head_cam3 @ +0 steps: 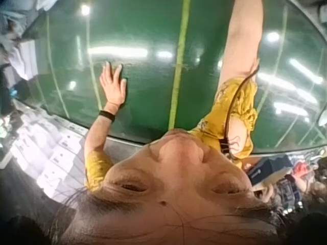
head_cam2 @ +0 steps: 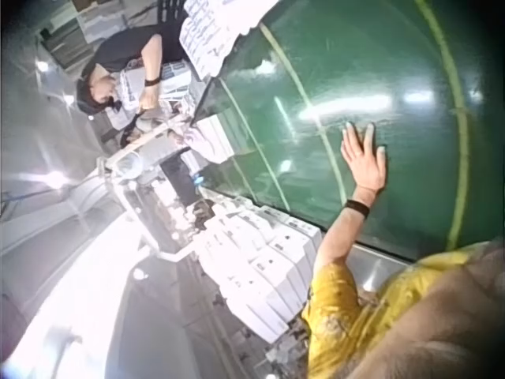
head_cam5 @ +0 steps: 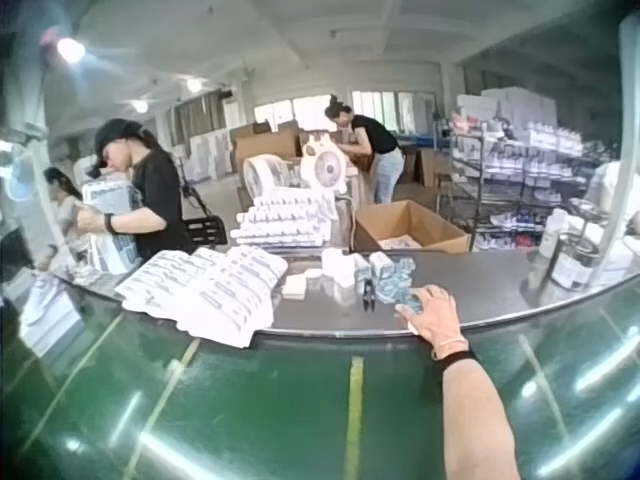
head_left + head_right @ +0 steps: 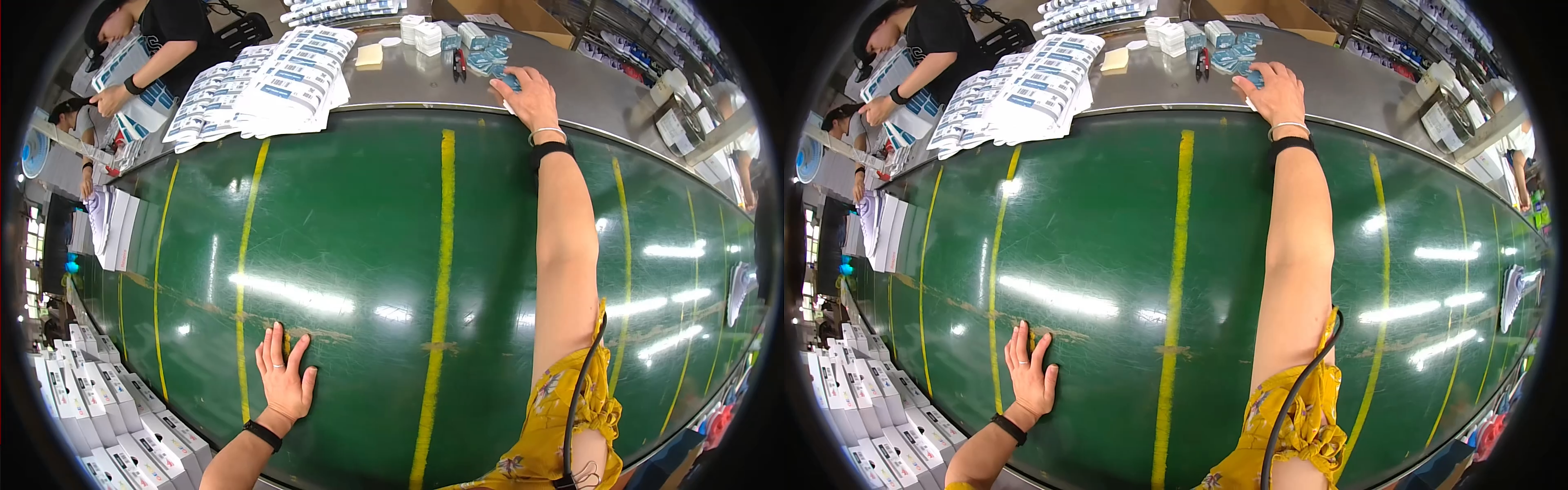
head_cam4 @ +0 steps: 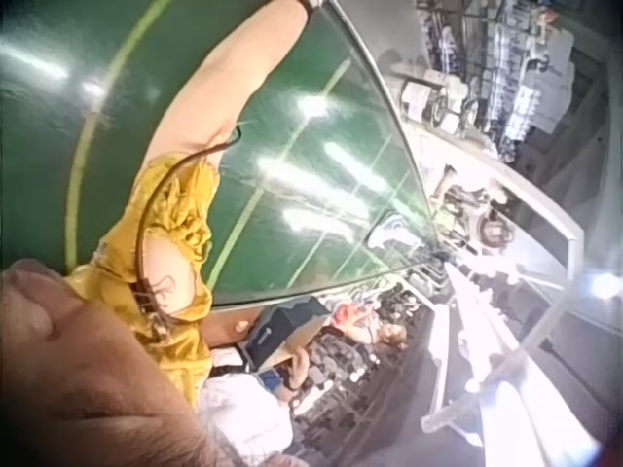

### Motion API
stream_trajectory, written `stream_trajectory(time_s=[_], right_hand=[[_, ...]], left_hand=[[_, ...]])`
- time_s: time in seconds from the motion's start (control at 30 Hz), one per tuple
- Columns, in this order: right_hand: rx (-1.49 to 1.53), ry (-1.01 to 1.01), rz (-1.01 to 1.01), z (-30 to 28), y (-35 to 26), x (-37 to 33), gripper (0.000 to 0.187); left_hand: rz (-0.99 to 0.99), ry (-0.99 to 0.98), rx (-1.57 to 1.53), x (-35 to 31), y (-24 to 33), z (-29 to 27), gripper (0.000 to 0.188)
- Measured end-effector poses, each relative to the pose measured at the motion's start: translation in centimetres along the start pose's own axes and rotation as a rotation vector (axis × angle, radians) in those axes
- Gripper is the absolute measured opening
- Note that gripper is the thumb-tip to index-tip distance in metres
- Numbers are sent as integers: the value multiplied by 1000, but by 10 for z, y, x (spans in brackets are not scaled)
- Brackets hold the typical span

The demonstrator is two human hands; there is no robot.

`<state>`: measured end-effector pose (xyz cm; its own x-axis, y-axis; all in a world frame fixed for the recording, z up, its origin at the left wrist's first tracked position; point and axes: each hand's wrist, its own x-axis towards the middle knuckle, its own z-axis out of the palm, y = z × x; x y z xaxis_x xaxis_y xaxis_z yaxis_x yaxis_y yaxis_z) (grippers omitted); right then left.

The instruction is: Moving a chair and then sorting and counting blue adhesive labels on a work surface.

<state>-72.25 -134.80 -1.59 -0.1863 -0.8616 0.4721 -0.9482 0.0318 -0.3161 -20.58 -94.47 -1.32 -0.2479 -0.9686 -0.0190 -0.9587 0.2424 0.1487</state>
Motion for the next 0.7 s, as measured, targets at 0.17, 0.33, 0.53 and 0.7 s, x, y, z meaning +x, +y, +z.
stream_trajectory(time_s=[0.17, 0.33, 0.53, 0.7], right_hand=[[412, 16, 122, -6, 22, 9, 61], [494, -216, -20, -25, 9, -5, 94], [131, -266, -234, -34, 6, -27, 85], [87, -229, -328, -35, 9, -36, 54]], left_hand=[[1, 8, -24, 1, -4, 3, 52], [-3, 11, -6, -2, -9, 1, 52], [-3, 15, -7, -1, -16, 2, 52], [-4, 18, -6, 0, -19, 3, 52]])
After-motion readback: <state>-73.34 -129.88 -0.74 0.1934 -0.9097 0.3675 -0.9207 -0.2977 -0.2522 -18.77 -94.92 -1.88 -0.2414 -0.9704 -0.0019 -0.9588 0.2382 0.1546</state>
